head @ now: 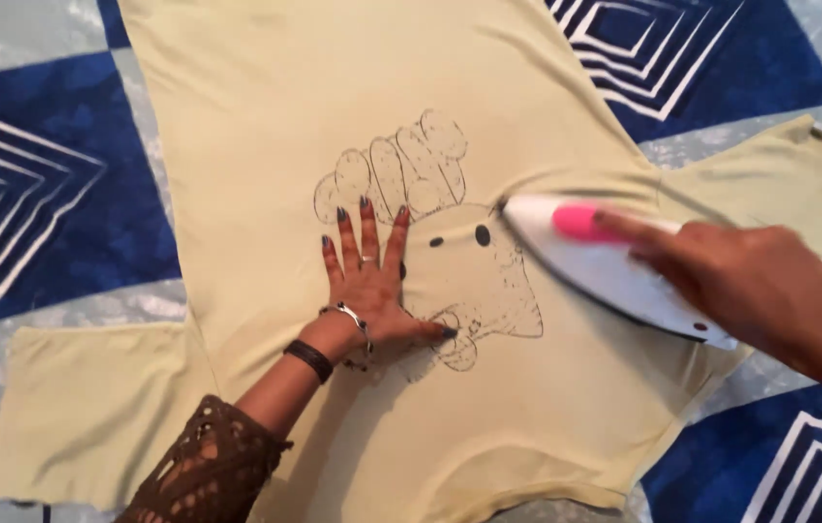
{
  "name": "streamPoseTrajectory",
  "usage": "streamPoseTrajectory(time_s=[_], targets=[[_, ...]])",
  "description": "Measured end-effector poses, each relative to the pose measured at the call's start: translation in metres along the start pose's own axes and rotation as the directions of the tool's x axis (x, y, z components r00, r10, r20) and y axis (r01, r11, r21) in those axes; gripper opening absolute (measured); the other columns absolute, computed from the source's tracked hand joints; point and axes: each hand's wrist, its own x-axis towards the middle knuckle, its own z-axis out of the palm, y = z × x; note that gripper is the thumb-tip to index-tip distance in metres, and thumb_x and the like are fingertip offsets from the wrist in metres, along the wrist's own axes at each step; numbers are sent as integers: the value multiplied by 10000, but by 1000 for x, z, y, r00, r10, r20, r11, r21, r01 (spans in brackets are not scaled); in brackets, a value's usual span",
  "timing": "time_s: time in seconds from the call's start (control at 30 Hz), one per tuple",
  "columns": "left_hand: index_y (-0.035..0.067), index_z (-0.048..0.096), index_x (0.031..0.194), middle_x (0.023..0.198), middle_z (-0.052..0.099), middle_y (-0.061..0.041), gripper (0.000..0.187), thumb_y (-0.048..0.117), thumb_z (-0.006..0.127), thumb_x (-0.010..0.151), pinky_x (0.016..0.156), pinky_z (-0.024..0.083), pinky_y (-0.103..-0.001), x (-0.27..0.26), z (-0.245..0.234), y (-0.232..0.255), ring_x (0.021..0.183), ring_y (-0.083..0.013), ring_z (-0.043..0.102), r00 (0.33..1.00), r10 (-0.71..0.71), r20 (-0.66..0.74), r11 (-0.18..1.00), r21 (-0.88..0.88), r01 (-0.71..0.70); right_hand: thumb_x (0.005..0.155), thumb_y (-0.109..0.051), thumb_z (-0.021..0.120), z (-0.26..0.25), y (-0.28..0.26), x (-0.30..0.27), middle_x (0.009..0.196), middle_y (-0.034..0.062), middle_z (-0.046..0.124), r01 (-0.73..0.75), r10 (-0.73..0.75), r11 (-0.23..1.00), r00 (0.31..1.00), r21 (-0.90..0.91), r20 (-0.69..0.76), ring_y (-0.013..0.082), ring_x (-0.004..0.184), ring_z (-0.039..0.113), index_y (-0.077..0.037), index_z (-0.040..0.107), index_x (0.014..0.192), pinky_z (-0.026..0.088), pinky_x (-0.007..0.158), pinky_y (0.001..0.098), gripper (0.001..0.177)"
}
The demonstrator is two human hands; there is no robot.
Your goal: The person irons a light-colored t-shirt laid on a patterned bedsheet. They smooth the fabric, flip the shirt to iron both sides, and use a pink and white electric iron to remove wrinkles from the body and sleeves.
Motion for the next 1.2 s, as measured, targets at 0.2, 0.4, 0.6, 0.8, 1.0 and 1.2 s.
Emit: streamPoseTrajectory(time_s=[0.2,0.4,0.6,0.8,1.0,1.2], targets=[[197,-172,1621,1642,-287,-286,1631,883,766,477,1141,-121,-724,8,10,-4,1450,-558,-326,999,-11,47,1000,23,10,917,-429,680,-11,0,18,689,35,696,-17,18,999,1000,-28,22,220,468,641,-470,486,1494,481,429,347,610],[222,-184,1619,1629,-308,-274,1533,960,620,542,1115,-156,-726,26,28,-15,1443,-548,-347,996,-3,94,1000,1,3,950,-358,637,-3,2,27,738,40,709,50,-44,998,989,38,-138,233,516,638,-390,463,1513,463,446,356,591],[306,-143,1627,1681,-300,-149,918,791,131,898,1175,-157,-672,43,37,-26,1510,-438,-324,1000,-24,14,986,-164,26,930,-272,606,-10,-23,3,699,46,681,256,-257,966,966,35,24,196,418,635,-417,461,1535,489,341,345,639],[327,-148,1619,1667,-320,-121,854,756,55,910,1181,-174,-627,37,37,-28,1511,-388,-327,1000,0,-12,986,-166,-2,937,-298,608,-11,-12,16,644,62,671,225,-223,973,973,46,-60,213,411,611,-404,465,1502,457,347,385,592],[357,-134,1625,1678,-288,-113,843,760,34,903,1212,-142,-585,31,30,-22,1539,-373,-270,997,-49,55,991,-125,55,984,-332,597,-19,-5,64,613,108,640,122,-111,991,982,60,-155,309,477,605,-339,463,1524,461,436,455,556],[373,-136,1616,1684,-278,-98,894,802,56,856,1207,-111,-587,37,23,-22,1537,-364,-250,993,-100,69,993,-62,105,928,-372,619,-25,-12,51,666,83,673,258,-260,958,966,124,2,278,414,628,-437,468,1509,481,370,428,603]])
